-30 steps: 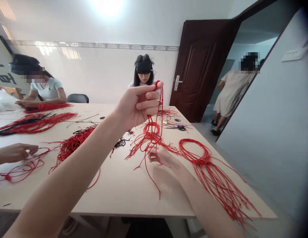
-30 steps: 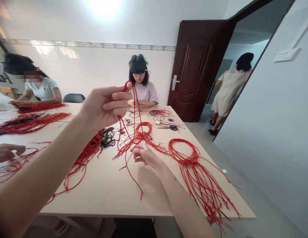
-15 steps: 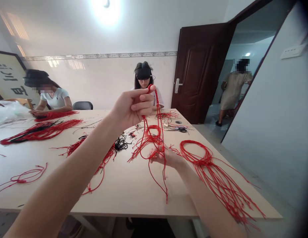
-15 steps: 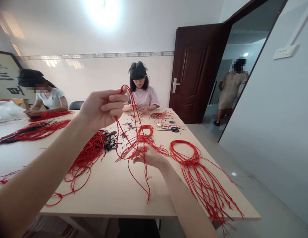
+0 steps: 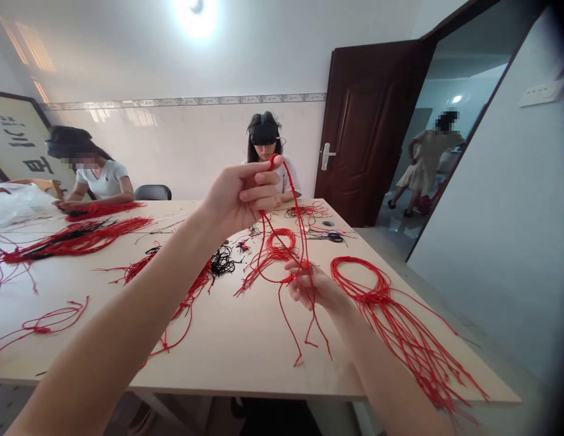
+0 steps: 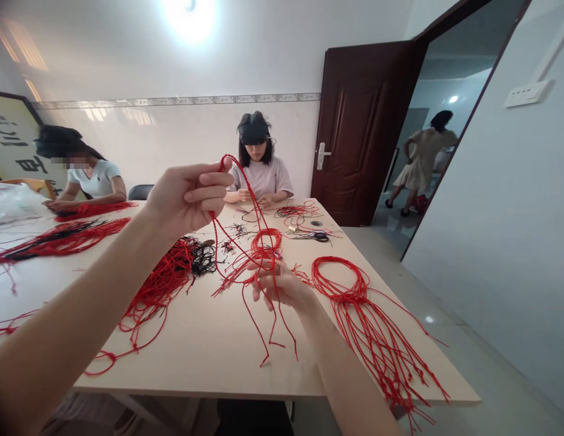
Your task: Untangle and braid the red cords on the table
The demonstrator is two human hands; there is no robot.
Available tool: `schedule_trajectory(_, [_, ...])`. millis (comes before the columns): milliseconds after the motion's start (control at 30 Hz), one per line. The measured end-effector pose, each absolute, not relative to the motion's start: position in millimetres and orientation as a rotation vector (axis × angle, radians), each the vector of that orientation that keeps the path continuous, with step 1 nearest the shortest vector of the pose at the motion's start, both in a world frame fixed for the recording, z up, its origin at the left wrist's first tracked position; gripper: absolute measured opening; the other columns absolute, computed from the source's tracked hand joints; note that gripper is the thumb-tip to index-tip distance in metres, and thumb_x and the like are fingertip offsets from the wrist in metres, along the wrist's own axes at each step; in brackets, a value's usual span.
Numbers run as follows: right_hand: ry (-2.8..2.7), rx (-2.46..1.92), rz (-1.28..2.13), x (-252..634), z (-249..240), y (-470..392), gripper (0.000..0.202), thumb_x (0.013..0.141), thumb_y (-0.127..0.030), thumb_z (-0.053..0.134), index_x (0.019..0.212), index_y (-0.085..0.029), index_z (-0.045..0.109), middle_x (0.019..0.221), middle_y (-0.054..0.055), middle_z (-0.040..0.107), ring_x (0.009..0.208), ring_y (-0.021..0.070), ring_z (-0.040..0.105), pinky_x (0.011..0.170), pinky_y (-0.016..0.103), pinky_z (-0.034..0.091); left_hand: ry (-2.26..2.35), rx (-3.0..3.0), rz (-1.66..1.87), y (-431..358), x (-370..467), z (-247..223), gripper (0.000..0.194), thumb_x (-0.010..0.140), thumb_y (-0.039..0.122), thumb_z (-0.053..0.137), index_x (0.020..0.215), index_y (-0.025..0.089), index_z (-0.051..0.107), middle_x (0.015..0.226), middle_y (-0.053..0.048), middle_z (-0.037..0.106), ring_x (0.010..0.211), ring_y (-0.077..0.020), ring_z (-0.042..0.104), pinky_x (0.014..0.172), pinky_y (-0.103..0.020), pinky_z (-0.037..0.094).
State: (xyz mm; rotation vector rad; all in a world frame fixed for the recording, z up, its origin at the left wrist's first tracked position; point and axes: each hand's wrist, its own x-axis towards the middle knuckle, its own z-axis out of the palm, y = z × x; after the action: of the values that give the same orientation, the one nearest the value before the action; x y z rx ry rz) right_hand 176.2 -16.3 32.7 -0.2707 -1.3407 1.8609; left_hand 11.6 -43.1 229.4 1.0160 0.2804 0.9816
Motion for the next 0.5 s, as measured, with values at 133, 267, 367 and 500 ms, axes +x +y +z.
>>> schedule_trajectory(133, [-1.383, -0.410, 1.816, 175.1, 37.7, -20.6, 0.032, 0.067, -0.023, 0.069, 0.098, -0.019, 0.060, 0.071, -0.001, 0.058, 0.036, 0.0048, 0.048, 0.021, 0.013, 0.021, 0.302, 0.988, 0.991, -43.0, 11.5, 229.0, 0.023, 0.089, 0.007, 0.034, 0.078, 0.011, 0.054, 0.048, 0.006, 0.034, 0.027, -0.0002, 0.026, 0.029, -0.014, 0.018])
schedule_trajectory(267, [-1.331, -0.421, 1.841, 175.3, 38.2, -22.6, 0.029, 0.066, -0.038, 0.071, 0.085, -0.019, 0.062, 0.065, -0.003, 0.052, 0.035, 0.0020, 0.035, 0.026, 0.014, 0.017, 0.294, 0.998, 0.966, -42.3, 10.5, 226.1, 0.021, 0.087, 0.006, 0.036, 0.077, 0.011, 0.054, 0.049, 0.006, 0.035, 0.028, 0.0002, 0.027, 0.030, -0.014, 0.020])
schedule_trajectory(367, [-1.306, -0.386, 1.822, 173.5, 37.7, -21.7, 0.040, 0.054, -0.046, 0.079, 0.079, -0.020, 0.061, 0.066, -0.004, 0.048, 0.043, 0.0037, 0.036, 0.031, 0.015, 0.023, 0.274, 1.016, 0.927, -44.2, 10.8, 223.5, 0.019, 0.086, 0.006, 0.039, 0.077, 0.011, 0.054, 0.050, 0.006, 0.036, 0.028, 0.0005, 0.028, 0.030, -0.014, 0.020])
schedule_trajectory(500, [-1.310, -0.434, 1.750, 167.3, 39.7, -21.1, 0.038, 0.060, -0.048, 0.076, 0.063, -0.016, 0.056, 0.065, -0.002, 0.046, 0.053, 0.0069, 0.040, 0.037, 0.017, 0.030, 0.255, 1.038, 0.882, -49.9, 14.7, 220.7, 0.019, 0.086, 0.006, 0.038, 0.077, 0.010, 0.055, 0.050, 0.006, 0.036, 0.028, 0.0006, 0.028, 0.030, -0.014, 0.021])
